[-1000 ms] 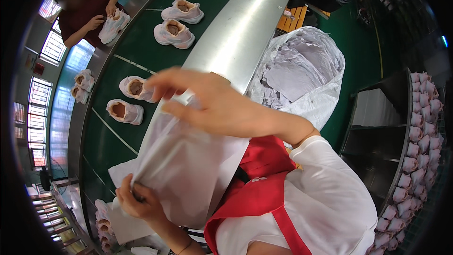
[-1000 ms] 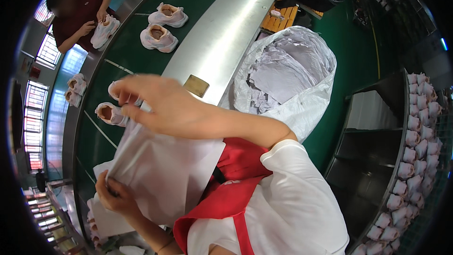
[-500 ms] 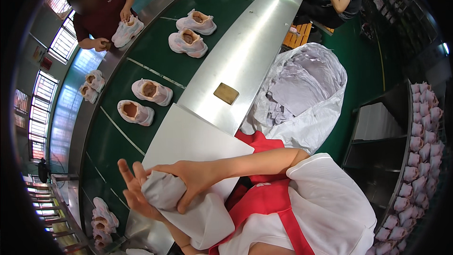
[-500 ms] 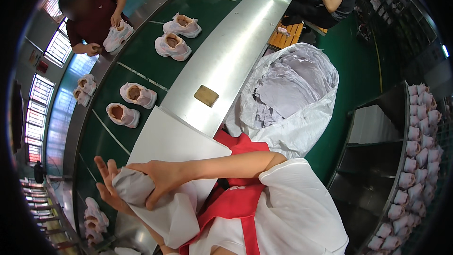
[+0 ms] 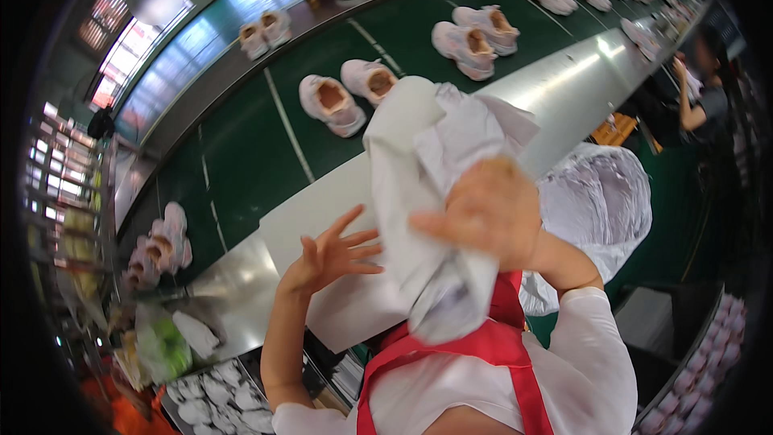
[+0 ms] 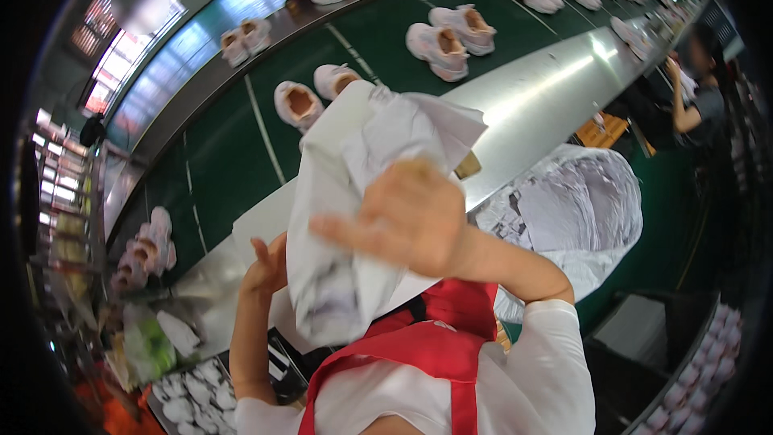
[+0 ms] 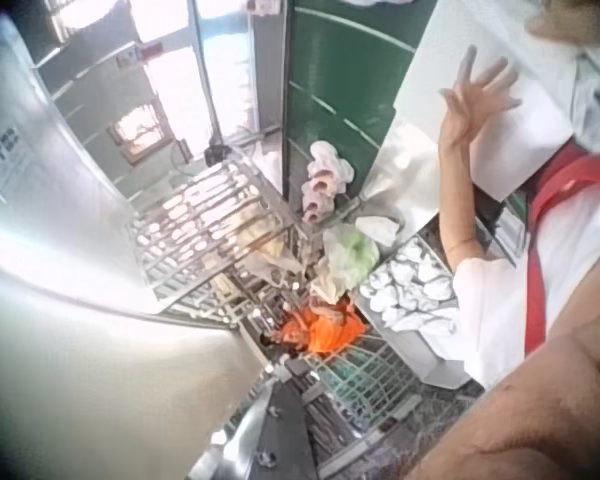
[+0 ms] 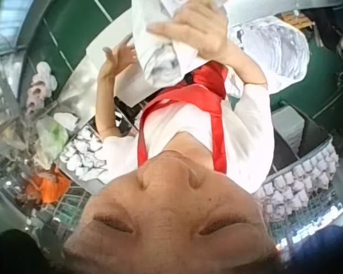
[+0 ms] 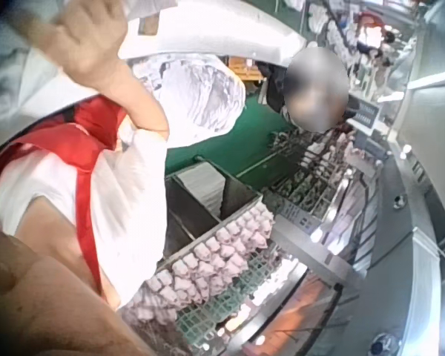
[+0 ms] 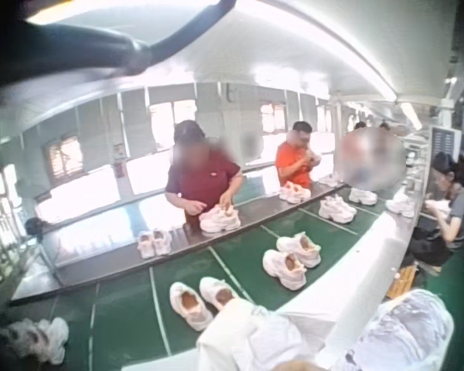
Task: The person stands at a conveyor belt in a factory and repeatedly stuffs white paper into pairs of pink shoes moving along the line. They pick up paper from a nearby pile, crumple it, and insert it into the shoes before they pass by.
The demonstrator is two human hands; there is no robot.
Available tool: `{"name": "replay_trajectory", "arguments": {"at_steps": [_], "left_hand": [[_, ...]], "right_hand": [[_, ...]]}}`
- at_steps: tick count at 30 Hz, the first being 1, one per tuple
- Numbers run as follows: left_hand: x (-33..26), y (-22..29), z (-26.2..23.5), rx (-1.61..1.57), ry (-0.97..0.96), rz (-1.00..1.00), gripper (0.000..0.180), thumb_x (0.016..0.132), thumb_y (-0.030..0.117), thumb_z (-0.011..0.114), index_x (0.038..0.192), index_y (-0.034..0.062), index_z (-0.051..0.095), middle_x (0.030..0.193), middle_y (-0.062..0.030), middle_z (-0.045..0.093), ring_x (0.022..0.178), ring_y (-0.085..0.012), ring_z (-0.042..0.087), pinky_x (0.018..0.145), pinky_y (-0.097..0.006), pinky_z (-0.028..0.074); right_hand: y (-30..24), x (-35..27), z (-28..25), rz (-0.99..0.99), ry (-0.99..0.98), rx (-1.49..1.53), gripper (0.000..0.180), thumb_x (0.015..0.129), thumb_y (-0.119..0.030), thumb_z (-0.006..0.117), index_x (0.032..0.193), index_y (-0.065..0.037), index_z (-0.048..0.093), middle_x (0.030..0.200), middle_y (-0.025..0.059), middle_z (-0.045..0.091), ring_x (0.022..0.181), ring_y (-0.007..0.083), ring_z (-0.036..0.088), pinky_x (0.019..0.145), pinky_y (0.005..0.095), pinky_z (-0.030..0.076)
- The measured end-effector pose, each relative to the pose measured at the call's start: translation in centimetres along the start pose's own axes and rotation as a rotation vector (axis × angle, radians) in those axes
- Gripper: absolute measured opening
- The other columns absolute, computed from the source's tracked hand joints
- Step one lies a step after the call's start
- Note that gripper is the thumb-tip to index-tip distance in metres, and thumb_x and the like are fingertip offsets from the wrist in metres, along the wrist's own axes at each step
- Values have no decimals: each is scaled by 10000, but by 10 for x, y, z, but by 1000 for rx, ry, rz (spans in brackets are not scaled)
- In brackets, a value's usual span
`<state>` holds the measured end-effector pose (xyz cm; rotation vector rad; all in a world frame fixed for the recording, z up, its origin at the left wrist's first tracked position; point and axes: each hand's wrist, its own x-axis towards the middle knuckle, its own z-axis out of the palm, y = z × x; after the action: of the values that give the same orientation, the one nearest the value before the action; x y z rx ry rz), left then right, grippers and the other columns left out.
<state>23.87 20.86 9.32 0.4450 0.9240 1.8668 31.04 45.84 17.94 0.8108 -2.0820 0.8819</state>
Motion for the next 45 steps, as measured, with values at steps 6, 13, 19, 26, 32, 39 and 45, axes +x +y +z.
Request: {"name": "replay_trajectory", "arguments": {"at_steps": [6,13,19,26,32,39,45], "left_hand": [[22,-6,7,115,98,-127,1163,601,850,392,1444,74,193,1350,-118,398,1169,-186,457,954,-333,424],[57,-4,25,236,5,-117,617,812,442,632,1250,35,477,1069,-71,561,898,-119,545,796,-256,457],[55,-14,26,555,438,210,410,906,435,508,969,34,564,866,-41,547,811,-111,506,740,-246,431],[32,5,33,701,389,346,544,899,479,494,1116,-18,540,996,-150,622,938,-270,586,847,-336,452],[35,18,35,641,630,436,495,830,212,673,1217,-10,459,1109,-109,582,1011,-172,566,858,-290,460],[46,13,30,512,837,581,450,854,257,645,1147,-27,457,957,-105,592,875,-135,548,752,-261,460],[67,26,21,152,784,803,292,867,250,616,1012,44,469,793,-42,535,828,-158,572,771,-267,461]], "right_hand": [[-22,-28,71,-535,-230,152,324,675,-114,613,994,-64,596,624,-15,373,550,126,448,589,242,428],[-13,-17,76,-631,-605,382,224,689,-136,587,894,-47,581,663,35,476,598,171,505,602,282,430],[-4,-14,58,76,-223,391,388,592,-21,732,951,-43,587,829,75,541,724,193,552,687,270,456],[5,-8,68,920,-235,435,615,651,-79,782,1151,-45,425,984,86,572,951,184,541,846,290,438],[6,2,74,624,-243,115,953,607,-163,818,1362,-4,259,1293,187,397,1208,308,406,1020,376,328],[-2,5,104,645,-307,148,818,651,-125,727,1326,-5,281,1222,214,473,1094,351,519,908,375,430],[9,19,107,824,-472,410,696,683,-151,682,1272,3,343,1055,196,574,987,305,590,846,352,458]]}}
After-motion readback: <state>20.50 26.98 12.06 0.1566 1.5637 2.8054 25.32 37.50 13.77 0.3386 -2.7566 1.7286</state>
